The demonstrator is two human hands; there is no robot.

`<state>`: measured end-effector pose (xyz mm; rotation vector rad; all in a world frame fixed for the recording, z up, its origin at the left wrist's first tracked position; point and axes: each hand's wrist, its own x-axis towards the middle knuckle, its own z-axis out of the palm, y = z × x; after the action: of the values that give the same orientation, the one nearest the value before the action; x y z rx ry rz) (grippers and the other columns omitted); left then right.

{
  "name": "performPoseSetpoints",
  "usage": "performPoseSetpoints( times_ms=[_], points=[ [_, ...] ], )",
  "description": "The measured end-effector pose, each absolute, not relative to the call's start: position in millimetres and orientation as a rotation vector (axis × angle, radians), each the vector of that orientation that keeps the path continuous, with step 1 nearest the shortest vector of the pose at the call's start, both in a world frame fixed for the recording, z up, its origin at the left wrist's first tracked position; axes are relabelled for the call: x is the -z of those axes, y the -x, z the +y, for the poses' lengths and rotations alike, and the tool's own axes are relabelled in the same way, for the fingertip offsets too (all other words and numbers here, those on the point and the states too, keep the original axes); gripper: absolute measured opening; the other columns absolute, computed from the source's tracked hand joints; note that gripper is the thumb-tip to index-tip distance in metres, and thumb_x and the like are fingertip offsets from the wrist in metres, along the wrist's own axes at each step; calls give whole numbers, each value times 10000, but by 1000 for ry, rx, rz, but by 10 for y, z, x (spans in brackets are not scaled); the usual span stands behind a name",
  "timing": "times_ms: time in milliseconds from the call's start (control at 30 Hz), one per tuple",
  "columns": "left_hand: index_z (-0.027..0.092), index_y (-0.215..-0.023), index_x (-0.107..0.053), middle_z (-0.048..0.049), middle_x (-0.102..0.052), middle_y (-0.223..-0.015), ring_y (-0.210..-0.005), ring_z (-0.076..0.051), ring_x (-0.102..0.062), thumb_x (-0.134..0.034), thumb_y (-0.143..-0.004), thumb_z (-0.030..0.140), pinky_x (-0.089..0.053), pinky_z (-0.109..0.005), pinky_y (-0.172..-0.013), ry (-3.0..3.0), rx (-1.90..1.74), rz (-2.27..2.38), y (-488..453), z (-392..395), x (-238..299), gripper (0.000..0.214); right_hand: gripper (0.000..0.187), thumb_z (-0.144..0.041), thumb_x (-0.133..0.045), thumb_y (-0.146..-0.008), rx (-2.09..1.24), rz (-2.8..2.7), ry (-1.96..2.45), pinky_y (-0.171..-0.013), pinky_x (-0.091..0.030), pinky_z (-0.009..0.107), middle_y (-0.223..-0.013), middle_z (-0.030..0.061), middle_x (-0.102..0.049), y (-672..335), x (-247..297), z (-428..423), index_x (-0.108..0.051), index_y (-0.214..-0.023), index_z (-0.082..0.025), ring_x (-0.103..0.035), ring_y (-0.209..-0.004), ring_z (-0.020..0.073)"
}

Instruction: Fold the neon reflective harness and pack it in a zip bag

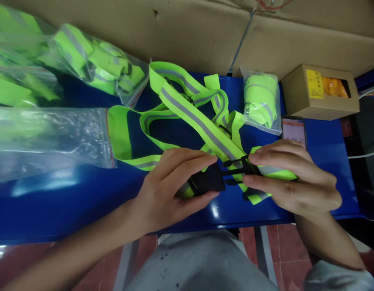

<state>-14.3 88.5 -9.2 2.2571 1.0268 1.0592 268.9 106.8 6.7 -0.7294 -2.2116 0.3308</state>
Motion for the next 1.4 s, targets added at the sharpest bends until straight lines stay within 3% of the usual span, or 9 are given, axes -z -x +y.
performPoseSetpoints(
  times_ms=[167,367,500,767,933,1067,1267,1400],
  points=[
    [196,-1372,-607,-120,-761,-1235,-1125,-246,-740,-803,-942,295,-628,-429,-978,-2276,-1062,1021,142,881,77,482,362,-119,-730,-968,-331,-2206,674,-853,-634,496,-1286,37,-779,-2673,-55,1065,-800,-1283,-284,-751,-1090,282],
    [243,-1370,-619,-107,-774,-1230,-1120,-255,-753,-774,-962,312,-640,-449,-969,-2265,-1036,1047,126,888,71,442,499,-85,-815,-884,-366,-2291,736,-917,-661,480,-1299,21,-781,-2650,-86,1005,-772,-1321,-322,-744,-1133,277],
    [271,-1396,-606,-103,-779,-1240,-1114,-256,-760,-754,-979,316,-647,-457,-951,-2272,-1020,1012,122,893,100,444,481,-89,-771,-927,-440,-2347,690,-990,-654,459,-1337,44,-763,-2649,-80,1003,-741,-1368,-277,-726,-1205,268],
    [212,-1372,-596,-127,-764,-1253,-1155,-240,-736,-800,-952,290,-630,-429,-997,-2229,-1028,989,91,859,162,473,452,-109,-747,-963,-478,-2402,622,-1060,-627,438,-1402,86,-733,-2598,47,983,-706,-1401,-207,-682,-1313,265],
    [232,-1393,-578,-114,-756,-1252,-1152,-243,-737,-760,-981,299,-631,-428,-973,-2234,-997,1005,76,865,158,455,512,-119,-694,-999,-426,-2382,660,-1040,-628,453,-1418,54,-722,-2574,93,989,-640,-1479,-287,-701,-1277,252],
    [230,-1407,-572,-115,-730,-1263,-1175,-255,-719,-757,-976,303,-617,-437,-996,-2273,-971,1055,106,859,131,475,596,-59,-557,-1025,-369,-2445,749,-1115,-562,466,-1474,88,-680,-2589,44,1054,-530,-1578,-279,-675,-1325,253],
    [260,-1441,-570,-91,-702,-1276,-1140,-238,-712,-774,-967,306,-606,-404,-993,-2269,-919,1124,168,902,126,518,717,-103,-588,-942,-298,-2430,1013,-1160,-519,551,-1550,81,-613,-2715,-34,1149,-472,-1612,-331,-604,-1419,351],
    [264,-1487,-533,-93,-704,-1298,-1178,-258,-692,-785,-962,325,-582,-423,-1011,-2286,-881,1115,188,936,166,585,799,-2,-519,-810,-320,-2404,1112,-1137,-533,541,-1496,61,-657,-2783,-44,1182,-550,-1539,-327,-629,-1388,333]
  ],
)
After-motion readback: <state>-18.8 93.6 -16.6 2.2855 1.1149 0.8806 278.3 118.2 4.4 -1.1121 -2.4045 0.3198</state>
